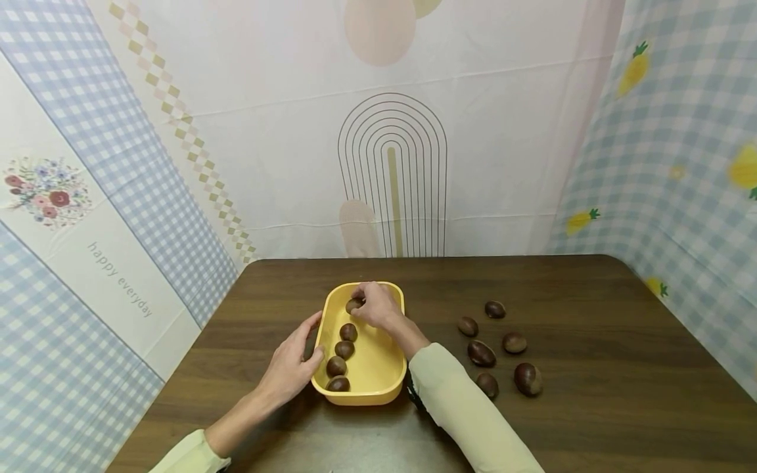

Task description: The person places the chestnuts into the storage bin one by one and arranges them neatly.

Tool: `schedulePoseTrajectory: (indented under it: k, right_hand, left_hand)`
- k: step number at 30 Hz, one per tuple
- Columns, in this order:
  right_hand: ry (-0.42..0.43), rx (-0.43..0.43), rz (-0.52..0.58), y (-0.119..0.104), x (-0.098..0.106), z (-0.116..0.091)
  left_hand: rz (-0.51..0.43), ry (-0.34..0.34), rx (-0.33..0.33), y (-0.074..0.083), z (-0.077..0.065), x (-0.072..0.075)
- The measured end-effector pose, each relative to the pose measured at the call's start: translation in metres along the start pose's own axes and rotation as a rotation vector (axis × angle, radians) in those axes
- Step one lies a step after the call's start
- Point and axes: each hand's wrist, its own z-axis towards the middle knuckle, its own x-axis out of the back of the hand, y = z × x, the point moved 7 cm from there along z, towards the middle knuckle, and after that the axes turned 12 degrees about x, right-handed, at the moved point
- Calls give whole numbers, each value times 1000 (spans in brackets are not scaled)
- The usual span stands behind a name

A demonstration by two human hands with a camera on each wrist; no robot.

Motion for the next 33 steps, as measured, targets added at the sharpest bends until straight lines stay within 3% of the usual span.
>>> schedulePoseTrajectory:
  k: [18, 27, 33]
  right_hand:
    - [-10, -3, 77, 2, -9, -3]
    - [11, -10, 76, -2, 0, -7]
    - [54, 66, 115, -8, 13, -7]
  left_hand:
    - [-3, 7, 5, 1, -1, 1]
    - [-10, 10, 12, -1, -2, 0]
    - [-5, 25, 1, 1, -2, 1]
